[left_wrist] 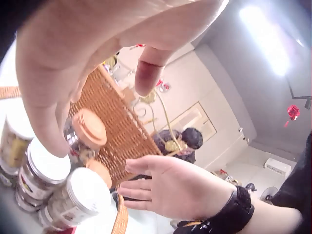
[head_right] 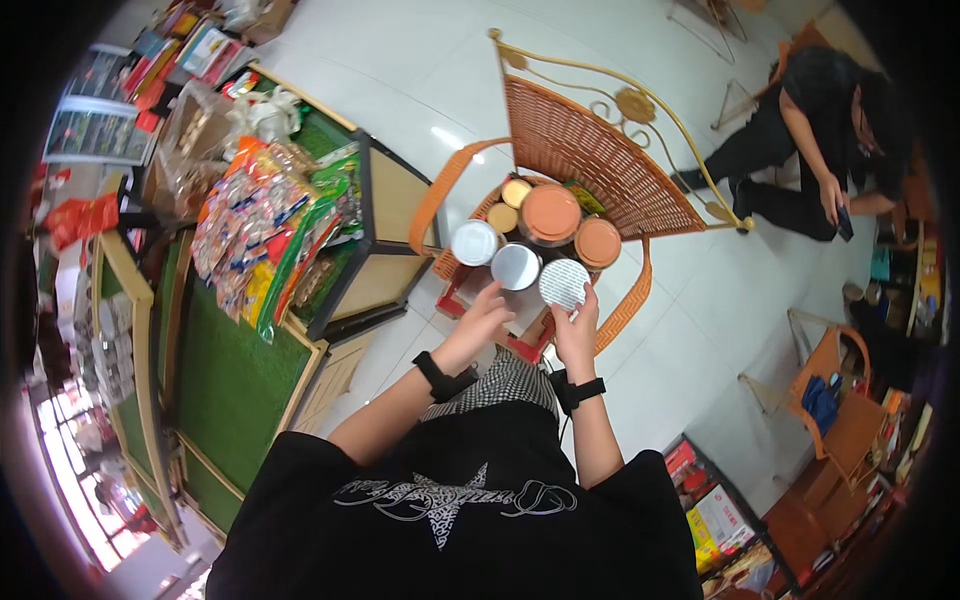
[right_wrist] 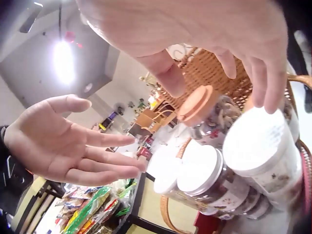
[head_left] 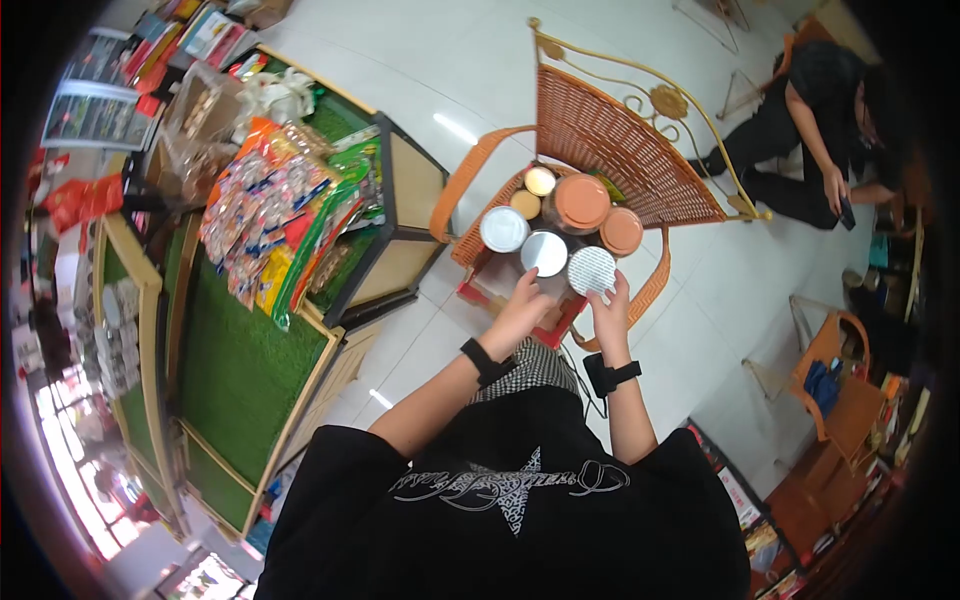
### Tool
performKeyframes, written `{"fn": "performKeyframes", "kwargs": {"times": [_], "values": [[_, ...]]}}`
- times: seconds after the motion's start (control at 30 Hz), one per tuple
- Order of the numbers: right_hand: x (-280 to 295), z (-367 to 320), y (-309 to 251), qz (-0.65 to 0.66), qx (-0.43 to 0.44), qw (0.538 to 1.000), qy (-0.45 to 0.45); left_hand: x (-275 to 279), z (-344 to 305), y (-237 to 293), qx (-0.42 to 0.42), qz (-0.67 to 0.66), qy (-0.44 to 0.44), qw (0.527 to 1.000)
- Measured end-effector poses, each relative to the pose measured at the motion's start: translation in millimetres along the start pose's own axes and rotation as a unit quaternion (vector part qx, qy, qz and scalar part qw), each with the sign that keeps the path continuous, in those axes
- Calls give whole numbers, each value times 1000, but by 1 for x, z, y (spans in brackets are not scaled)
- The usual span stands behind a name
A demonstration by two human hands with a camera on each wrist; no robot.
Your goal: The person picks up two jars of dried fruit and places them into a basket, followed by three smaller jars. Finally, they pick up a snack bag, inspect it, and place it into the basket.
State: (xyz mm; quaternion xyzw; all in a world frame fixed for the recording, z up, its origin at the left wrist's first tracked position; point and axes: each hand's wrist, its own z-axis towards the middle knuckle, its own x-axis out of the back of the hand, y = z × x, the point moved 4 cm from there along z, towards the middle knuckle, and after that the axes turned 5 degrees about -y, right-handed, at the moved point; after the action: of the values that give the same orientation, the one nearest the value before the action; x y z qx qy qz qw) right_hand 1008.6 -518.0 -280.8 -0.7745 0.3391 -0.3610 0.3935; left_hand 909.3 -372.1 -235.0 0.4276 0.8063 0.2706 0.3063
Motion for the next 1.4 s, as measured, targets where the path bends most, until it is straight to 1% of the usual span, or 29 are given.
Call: {"fn": "performKeyframes", "kwargs": {"times": [0.07,0.1,0.13,0.17,0.27,0.3,0.33,0.4,0.43,0.47,0.5,0.57,0.6,0.63,0.67,0.7,0.73,0.8,0.87,0.93,1.0,1.07,1.1,1.2,1.27,1.33,1.4], "values": [[-9,-15,-16,-26,35,999,-6,20,-42,14,-49,-15,11,999],[-16,-23,-24,-45,55,997,-25,37,-55,5,-82,5,16,996],[-23,-32,-31,-65,76,994,-44,50,-78,7,-102,-2,27,994],[-35,-36,-22,-32,125,990,-49,62,-105,8,-121,-19,45,991],[-65,-78,-39,-81,152,978,-121,104,-179,-16,-178,-72,97,977],[-78,-89,-35,-72,178,972,-139,118,-205,-28,-196,-97,118,969],[-91,-112,-44,-85,165,970,-159,132,-230,-45,-213,-104,132,962],[-116,-144,-41,-125,193,951,-205,158,-275,-82,-198,-145,206,947],[-130,-159,-39,-119,197,944,-237,167,-302,-95,-216,-156,226,937],[-144,-173,-33,-114,199,934,-273,173,-331,-109,-216,-162,255,928],[-162,-172,-5,-75,201,927,-307,178,-358,-124,-216,-170,286,918],[-192,-192,6,-110,186,903,-371,193,-407,-160,-237,-190,342,889],[-204,-206,4,-135,176,887,-406,196,-432,-176,-241,-193,374,874],[-214,-225,-11,-140,183,876,-425,197,-455,-189,-241,-203,409,857],[-224,-243,-27,-174,189,856,-449,198,-475,-204,-246,-210,424,846],[-237,-257,-39,-207,195,835,-471,199,-494,-221,-265,-238,445,822],[-250,-266,-43,-212,202,825,-483,199,-511,-238,-282,-266,463,797],[-273,-284,-56,-218,290,788,-498,199,-532,-267,-283,-284,498,769],[-292,-309,-73,-216,300,767,-524,193,-552,-288,-286,-304,535,734],[-313,-337,-90,-240,330,726,-554,187,-561,-303,-294,-323,552,710],[-333,-355,-96,-246,335,702,-578,183,-568,-313,-304,-338,568,686],[-353,-369,-101,-255,318,688,-600,184,-569,-318,-274,-331,581,691],[-364,-371,-98,-255,319,675,-615,187,-570,-319,-265,-340,586,686],[-397,-377,-91,-231,350,655,-628,199,-578,-321,-270,-356,583,679],[-419,-384,-93,-239,352,641,-639,212,-586,-322,-270,-359,593,668],[-445,-384,-94,-248,334,638,-648,231,-594,-322,-270,-357,604,660],[-473,-386,-104,-236,339,631,-657,255,-602,-316,-274,-347,609,658]]}}
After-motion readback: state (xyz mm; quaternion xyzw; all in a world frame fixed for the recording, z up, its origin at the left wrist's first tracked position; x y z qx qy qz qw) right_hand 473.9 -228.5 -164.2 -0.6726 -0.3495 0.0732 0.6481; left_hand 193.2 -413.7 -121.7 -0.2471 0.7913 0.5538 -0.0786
